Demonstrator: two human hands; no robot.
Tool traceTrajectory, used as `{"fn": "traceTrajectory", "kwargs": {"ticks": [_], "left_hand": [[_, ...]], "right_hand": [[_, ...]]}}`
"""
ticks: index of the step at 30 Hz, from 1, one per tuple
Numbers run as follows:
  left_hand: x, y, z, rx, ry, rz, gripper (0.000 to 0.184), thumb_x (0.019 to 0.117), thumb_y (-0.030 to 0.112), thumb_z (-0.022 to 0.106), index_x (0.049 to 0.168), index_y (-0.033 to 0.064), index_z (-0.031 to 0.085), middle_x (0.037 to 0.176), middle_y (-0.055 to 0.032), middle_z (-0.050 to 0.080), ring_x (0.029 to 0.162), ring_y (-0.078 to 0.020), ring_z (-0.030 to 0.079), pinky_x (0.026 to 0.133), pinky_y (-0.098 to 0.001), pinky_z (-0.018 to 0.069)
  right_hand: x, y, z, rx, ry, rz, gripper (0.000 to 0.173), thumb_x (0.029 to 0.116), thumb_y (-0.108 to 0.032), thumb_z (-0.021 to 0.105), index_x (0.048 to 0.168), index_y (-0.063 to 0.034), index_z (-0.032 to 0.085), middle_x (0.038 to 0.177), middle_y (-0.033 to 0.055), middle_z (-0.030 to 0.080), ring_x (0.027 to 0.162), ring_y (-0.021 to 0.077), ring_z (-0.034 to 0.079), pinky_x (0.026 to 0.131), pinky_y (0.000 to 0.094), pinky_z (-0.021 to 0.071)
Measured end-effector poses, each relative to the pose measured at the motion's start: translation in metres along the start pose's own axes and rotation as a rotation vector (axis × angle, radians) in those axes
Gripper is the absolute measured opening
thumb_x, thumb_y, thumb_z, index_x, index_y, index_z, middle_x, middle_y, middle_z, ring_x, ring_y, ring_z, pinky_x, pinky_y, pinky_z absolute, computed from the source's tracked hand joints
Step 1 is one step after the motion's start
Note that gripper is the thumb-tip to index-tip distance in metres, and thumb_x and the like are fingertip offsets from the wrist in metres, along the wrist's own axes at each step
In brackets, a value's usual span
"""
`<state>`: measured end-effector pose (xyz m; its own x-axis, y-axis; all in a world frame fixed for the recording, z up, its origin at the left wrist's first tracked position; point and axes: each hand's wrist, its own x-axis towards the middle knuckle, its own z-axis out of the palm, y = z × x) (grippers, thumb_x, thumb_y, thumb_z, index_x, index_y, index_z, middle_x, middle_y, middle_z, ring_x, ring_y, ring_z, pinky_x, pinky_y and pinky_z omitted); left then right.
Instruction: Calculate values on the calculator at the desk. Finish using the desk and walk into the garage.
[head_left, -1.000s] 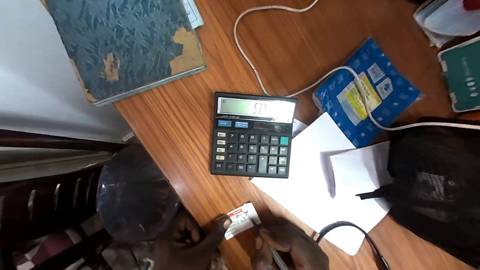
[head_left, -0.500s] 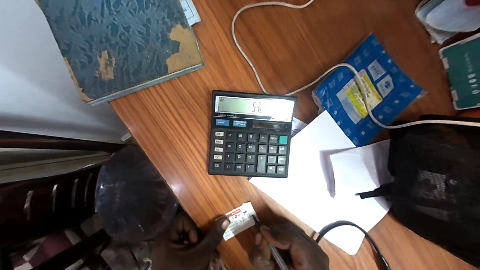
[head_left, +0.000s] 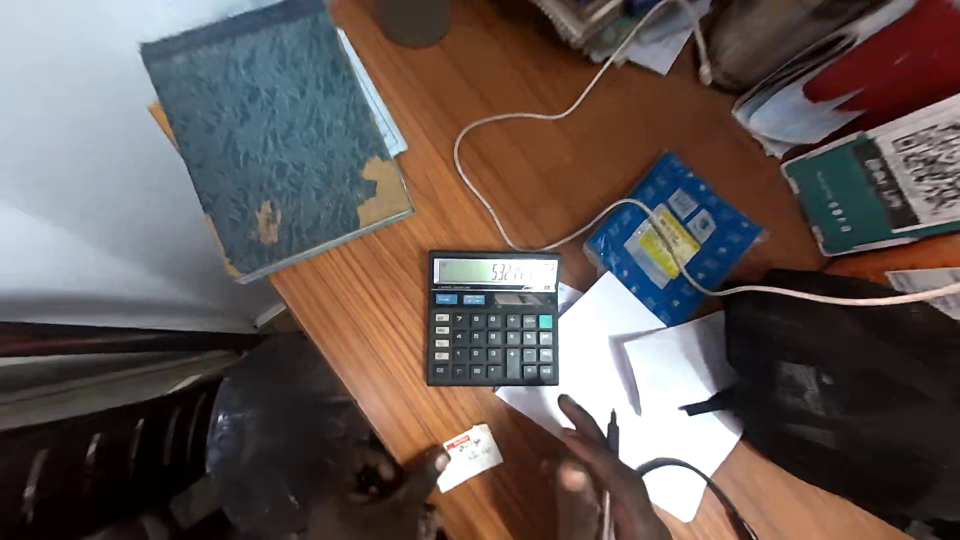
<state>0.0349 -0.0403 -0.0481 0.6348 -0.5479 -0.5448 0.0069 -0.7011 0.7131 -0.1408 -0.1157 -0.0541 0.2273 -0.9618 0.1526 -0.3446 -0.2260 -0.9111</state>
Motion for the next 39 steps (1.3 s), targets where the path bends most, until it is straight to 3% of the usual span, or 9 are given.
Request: {"fn": "traceTrajectory", "kwargs": {"ticks": [2, 6, 9, 13, 16, 19, 24, 32, 39], "left_hand": [[0.016, 0.006, -0.013, 0.041, -0.006, 0.034, 0.043, 0.0738, 0.020, 0.092, 0.097, -0.0003, 0.061, 0.073, 0.0001, 0.063, 0.061, -0.0067, 0.062, 0.058, -0.0246, 0.0576], [0.048, 0.017, -0.036, 0.175, -0.071, 0.026, 0.049, 0.0721, 0.031, 0.093, 0.102, 0.0042, 0.065, 0.078, 0.0002, 0.068, 0.066, -0.0100, 0.066, 0.061, -0.0294, 0.0594], [0.058, 0.022, -0.043, 0.214, -0.108, 0.005, 0.051, 0.0698, 0.035, 0.094, 0.103, 0.0066, 0.067, 0.080, 0.0013, 0.069, 0.068, -0.0106, 0.067, 0.062, -0.0303, 0.0599], [0.067, 0.027, -0.047, 0.234, -0.169, 0.004, 0.051, 0.0703, 0.037, 0.093, 0.105, 0.0076, 0.068, 0.082, 0.0017, 0.071, 0.071, -0.0096, 0.069, 0.067, -0.0298, 0.0608], [0.067, 0.026, -0.046, 0.185, -0.182, 0.033, 0.047, 0.0706, 0.031, 0.093, 0.102, 0.0076, 0.068, 0.080, 0.0021, 0.071, 0.069, -0.0090, 0.070, 0.063, -0.0277, 0.0616], [0.064, 0.027, -0.045, 0.154, -0.184, 0.009, 0.047, 0.0726, 0.028, 0.093, 0.105, 0.0071, 0.067, 0.081, 0.0021, 0.072, 0.070, -0.0088, 0.070, 0.065, -0.0272, 0.0615], [0.065, 0.027, -0.045, 0.183, -0.193, 0.019, 0.050, 0.0726, 0.030, 0.093, 0.106, 0.0054, 0.065, 0.080, 0.0011, 0.070, 0.068, -0.0087, 0.068, 0.064, -0.0280, 0.0606], [0.064, 0.028, -0.045, 0.181, -0.187, 0.001, 0.054, 0.0720, 0.031, 0.093, 0.109, 0.0034, 0.064, 0.082, 0.0002, 0.070, 0.070, -0.0084, 0.069, 0.066, -0.0281, 0.0611], [0.063, 0.027, -0.045, 0.161, -0.185, 0.004, 0.055, 0.0722, 0.030, 0.093, 0.110, 0.0038, 0.063, 0.083, 0.0013, 0.070, 0.071, -0.0057, 0.068, 0.066, -0.0252, 0.0591]], "right_hand": [[0.010, -0.001, 0.007, -0.103, -0.023, -0.043, 0.023, 0.1061, -0.031, 0.055, 0.114, -0.0099, 0.058, 0.135, 0.0073, 0.067, 0.121, 0.0107, 0.066, 0.094, 0.0258, 0.0585], [0.019, 0.003, 0.022, -0.280, -0.091, -0.081, 0.036, 0.1048, -0.045, 0.049, 0.108, -0.0090, 0.057, 0.124, 0.0117, 0.073, 0.092, 0.0160, 0.075, 0.066, 0.0286, 0.0592], [0.022, -0.003, 0.027, -0.342, -0.122, 0.026, 0.044, 0.1021, -0.048, 0.052, 0.107, -0.0053, 0.060, 0.116, 0.0110, 0.075, 0.091, 0.0141, 0.074, 0.066, 0.0292, 0.0602], [0.017, -0.004, 0.029, -0.126, -0.099, -0.007, 0.043, 0.1033, -0.048, 0.054, 0.117, -0.0073, 0.050, 0.131, 0.0154, 0.068, 0.118, 0.0187, 0.069, 0.090, 0.0322, 0.0611], [0.012, 0.001, 0.034, -0.057, -0.128, -0.080, 0.034, 0.1030, -0.042, 0.057, 0.115, -0.0108, 0.052, 0.132, 0.0131, 0.069, 0.123, 0.0215, 0.067, 0.096, 0.0361, 0.0601], [0.012, 0.001, 0.048, -0.151, -0.142, -0.120, 0.032, 0.1000, -0.039, 0.060, 0.111, -0.0098, 0.058, 0.128, 0.0117, 0.072, 0.114, 0.0211, 0.072, 0.088, 0.0352, 0.0629], [0.023, -0.003, 0.059, -0.166, -0.100, -0.134, 0.032, 0.0997, -0.039, 0.059, 0.110, -0.0093, 0.056, 0.125, 0.0119, 0.073, 0.107, 0.0184, 0.074, 0.078, 0.0311, 0.0643], [0.018, 0.004, 0.058, -0.070, 0.027, -0.124, 0.032, 0.1010, -0.039, 0.060, 0.116, -0.0124, 0.049, 0.128, 0.0098, 0.070, 0.119, 0.0172, 0.069, 0.092, 0.0306, 0.0606], [0.024, 0.007, 0.060, -0.080, -0.047, -0.144, 0.033, 0.0991, -0.040, 0.060, 0.114, -0.0128, 0.050, 0.126, 0.0100, 0.072, 0.114, 0.0180, 0.071, 0.087, 0.0308, 0.0616]]}}
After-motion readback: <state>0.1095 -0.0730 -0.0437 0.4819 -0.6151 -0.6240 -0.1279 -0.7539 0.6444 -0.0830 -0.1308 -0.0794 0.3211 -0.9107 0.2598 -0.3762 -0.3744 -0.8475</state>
